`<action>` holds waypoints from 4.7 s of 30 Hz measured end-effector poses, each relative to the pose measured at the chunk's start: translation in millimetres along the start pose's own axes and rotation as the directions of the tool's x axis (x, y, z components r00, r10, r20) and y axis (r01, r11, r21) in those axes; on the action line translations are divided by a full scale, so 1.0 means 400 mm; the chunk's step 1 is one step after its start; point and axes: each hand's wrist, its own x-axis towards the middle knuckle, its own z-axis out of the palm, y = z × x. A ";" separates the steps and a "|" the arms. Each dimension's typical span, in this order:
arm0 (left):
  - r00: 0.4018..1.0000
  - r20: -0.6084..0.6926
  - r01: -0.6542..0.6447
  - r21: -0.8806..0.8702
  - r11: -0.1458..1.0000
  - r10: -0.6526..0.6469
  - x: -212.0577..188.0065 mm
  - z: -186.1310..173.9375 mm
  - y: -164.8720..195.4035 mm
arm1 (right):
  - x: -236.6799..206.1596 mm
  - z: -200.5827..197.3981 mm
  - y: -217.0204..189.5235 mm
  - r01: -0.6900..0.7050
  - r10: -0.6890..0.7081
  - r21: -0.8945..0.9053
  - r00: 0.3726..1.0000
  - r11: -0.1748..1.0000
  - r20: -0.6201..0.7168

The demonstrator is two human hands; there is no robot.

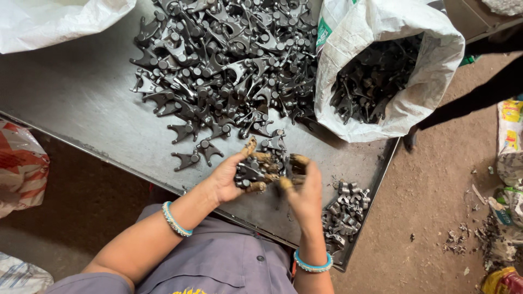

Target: The person opens a paper sack and pours cast metal chain-link parts onto a metal table, spreading them out. They then pick up the castings one at a time, turn them in their hands, and place them into separate piles on the table, occasionally tossing pieces into a sack.

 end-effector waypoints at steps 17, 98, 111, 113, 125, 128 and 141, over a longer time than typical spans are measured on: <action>1.000 -0.025 -0.011 0.144 0.990 0.015 -0.036 0.013 0.017 | -0.073 -0.031 0.144 -0.411 0.397 0.887 0.793 -0.210 0.461; 0.969 -0.247 0.069 0.315 0.946 0.011 0.014 0.044 0.026 | 0.036 0.015 -0.014 -0.014 0.013 -0.036 0.999 0.999 -0.044; 0.969 -0.247 0.041 0.196 0.980 0.009 0.009 0.009 0.038 | 0.020 -0.029 0.034 -0.351 0.288 0.850 0.925 0.393 0.249; 0.962 -0.268 0.090 0.141 0.986 -0.049 0.023 0.024 0.011 | 0.043 -0.039 0.008 -0.389 0.227 0.783 0.921 0.484 0.317; 0.959 -0.274 -0.045 0.085 0.995 0.067 -0.033 0.004 0.073 | 0.156 0.114 -0.014 -0.059 0.060 0.012 0.997 0.998 -0.045; 0.934 -0.318 -0.096 0.213 0.972 0.162 -0.055 0.002 0.087 | 0.143 0.075 0.006 -0.244 0.206 0.581 0.970 0.777 0.131; 0.979 -0.102 -0.163 0.106 0.981 0.174 -0.036 0.005 0.037 | 0.127 0.032 -0.173 -0.100 0.071 0.316 0.992 0.943 0.101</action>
